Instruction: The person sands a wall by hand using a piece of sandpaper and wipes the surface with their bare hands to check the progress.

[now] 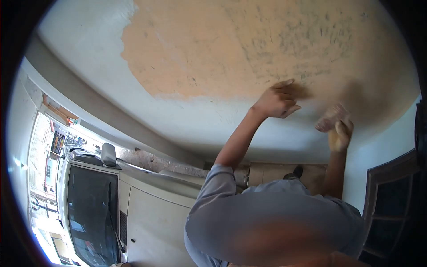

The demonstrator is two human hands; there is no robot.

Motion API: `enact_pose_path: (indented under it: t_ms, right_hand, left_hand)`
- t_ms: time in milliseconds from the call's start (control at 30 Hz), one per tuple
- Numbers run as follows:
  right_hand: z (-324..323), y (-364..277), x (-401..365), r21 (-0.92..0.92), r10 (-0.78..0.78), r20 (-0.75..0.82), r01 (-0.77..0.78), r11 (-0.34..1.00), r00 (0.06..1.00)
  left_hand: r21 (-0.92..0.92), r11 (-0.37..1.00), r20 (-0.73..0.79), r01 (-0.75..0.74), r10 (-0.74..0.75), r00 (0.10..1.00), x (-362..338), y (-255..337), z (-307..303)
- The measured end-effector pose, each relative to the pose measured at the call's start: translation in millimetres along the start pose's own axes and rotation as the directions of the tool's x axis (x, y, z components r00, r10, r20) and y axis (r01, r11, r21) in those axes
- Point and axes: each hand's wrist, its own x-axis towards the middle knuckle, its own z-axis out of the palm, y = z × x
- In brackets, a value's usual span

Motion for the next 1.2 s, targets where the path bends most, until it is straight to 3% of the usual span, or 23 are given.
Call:
enact_pose_path:
  t_ms: [33, 67, 100, 133, 167, 200, 233, 300, 333, 400, 500, 600, 667, 733, 833, 900, 933, 967, 1000, 1067, 1133, 1200]
  right_hand:
    - [-3, -8, 2, 0.007, -0.015, 0.005, 0.015, 1.000, 1.000]
    - [-10, -15, 2, -0.021, -0.009, 0.081, 0.011, 1.000, 0.997]
    - [-14, -20, 2, -0.056, 0.004, 0.155, 0.005, 0.998, 0.988]
    - [-14, -19, 2, -0.059, 0.002, 0.156, 0.007, 0.998, 0.988]
    - [-15, -15, 1, -0.334, -0.028, 0.166, 0.083, 0.939, 0.986]
    - [-13, -13, -1, -0.582, -0.055, 0.179, 0.151, 0.799, 0.982]
    - [20, -13, 4, -0.642, -0.103, 0.216, 0.221, 0.734, 0.971]
    - [49, 12, 16, -0.714, -0.340, 0.455, 0.566, 0.413, 0.823]
    - [59, 32, 23, -0.694, -0.426, 0.563, 0.685, 0.223, 0.708]
    - [83, 64, 33, -0.699, -0.410, 0.629, 0.712, 0.074, 0.660]
    - [98, 138, 54, -0.694, -0.461, 0.687, 0.694, -0.191, 0.561]
    - [135, 136, 77, -0.660, -0.433, 0.739, 0.681, -0.317, 0.515]
    - [181, 93, 120, -0.590, -0.415, 0.795, 0.724, -0.358, 0.443]
    - [229, 51, 170, -0.596, -0.563, 0.747, 0.732, -0.331, 0.354]
    - [267, 19, 201, -0.630, -0.633, 0.694, 0.715, -0.302, 0.344]
    - [237, 54, 171, -0.607, -0.524, 0.762, 0.702, -0.372, 0.381]
    - [215, 78, 133, -0.610, -0.426, 0.777, 0.722, -0.327, 0.463]
    - [179, 115, 104, -0.582, -0.361, 0.802, 0.761, -0.287, 0.477]
    - [143, 152, 78, -0.539, -0.357, 0.831, 0.777, -0.324, 0.428]
    - [155, 139, 81, -0.526, -0.376, 0.841, 0.752, -0.396, 0.390]
    - [177, 108, 114, -0.434, -0.293, 0.896, 0.796, -0.421, 0.333]
    - [231, 57, 179, -0.479, -0.430, 0.855, 0.760, -0.439, 0.291]
  left_hand:
    - [-0.173, 0.983, -0.146, 0.065, -0.091, 0.985, -4, -8, -17]
    - [-0.114, 0.977, -0.268, 0.181, -0.205, 0.941, -23, -30, -37]
    - [-0.257, 0.953, -0.438, 0.163, -0.265, 0.859, -47, -69, -50]
    - [0.163, 0.923, -0.600, 0.348, -0.187, 0.778, -12, -56, -111]
    - [0.365, 0.799, -0.643, 0.477, -0.154, 0.750, -4, -66, -146]
    - [0.377, 0.661, -0.658, 0.649, -0.302, 0.690, -12, -78, -165]
    - [0.369, 0.672, -0.655, 0.642, -0.303, 0.692, -21, -88, -170]
    - [0.249, 0.543, -0.671, 0.802, -0.501, 0.547, -47, -104, -156]
    - [0.244, 0.560, -0.655, 0.791, -0.506, 0.561, -62, -108, -139]
    - [0.436, 0.489, -0.589, 0.755, -0.479, 0.651, -91, -109, -107]
    - [0.413, 0.511, -0.560, 0.754, -0.511, 0.653, -99, -100, -95]
    - [0.431, 0.498, -0.563, 0.753, -0.504, 0.655, -105, -99, -89]
    - [0.450, 0.508, -0.559, 0.734, -0.481, 0.675, -103, -101, -91]
    - [0.467, 0.527, -0.545, 0.710, -0.460, 0.701, -104, -99, -94]
    - [0.461, 0.550, -0.559, 0.697, -0.430, 0.709, -103, -103, -93]
    - [0.451, 0.536, -0.569, 0.714, -0.444, 0.693, -104, -97, -94]
    - [0.445, 0.535, -0.557, 0.718, -0.462, 0.690, -102, -95, -96]
    - [0.438, 0.535, -0.551, 0.722, -0.475, 0.686, -101, -96, -96]
    - [0.423, 0.526, -0.573, 0.738, -0.475, 0.668, -103, -96, -95]
    - [0.459, 0.524, -0.566, 0.718, -0.450, 0.691, -101, -98, -95]
    - [0.465, 0.537, -0.556, 0.704, -0.442, 0.704, -104, -96, -97]
    - [0.462, 0.552, -0.552, 0.694, -0.433, 0.712, -102, -99, -96]
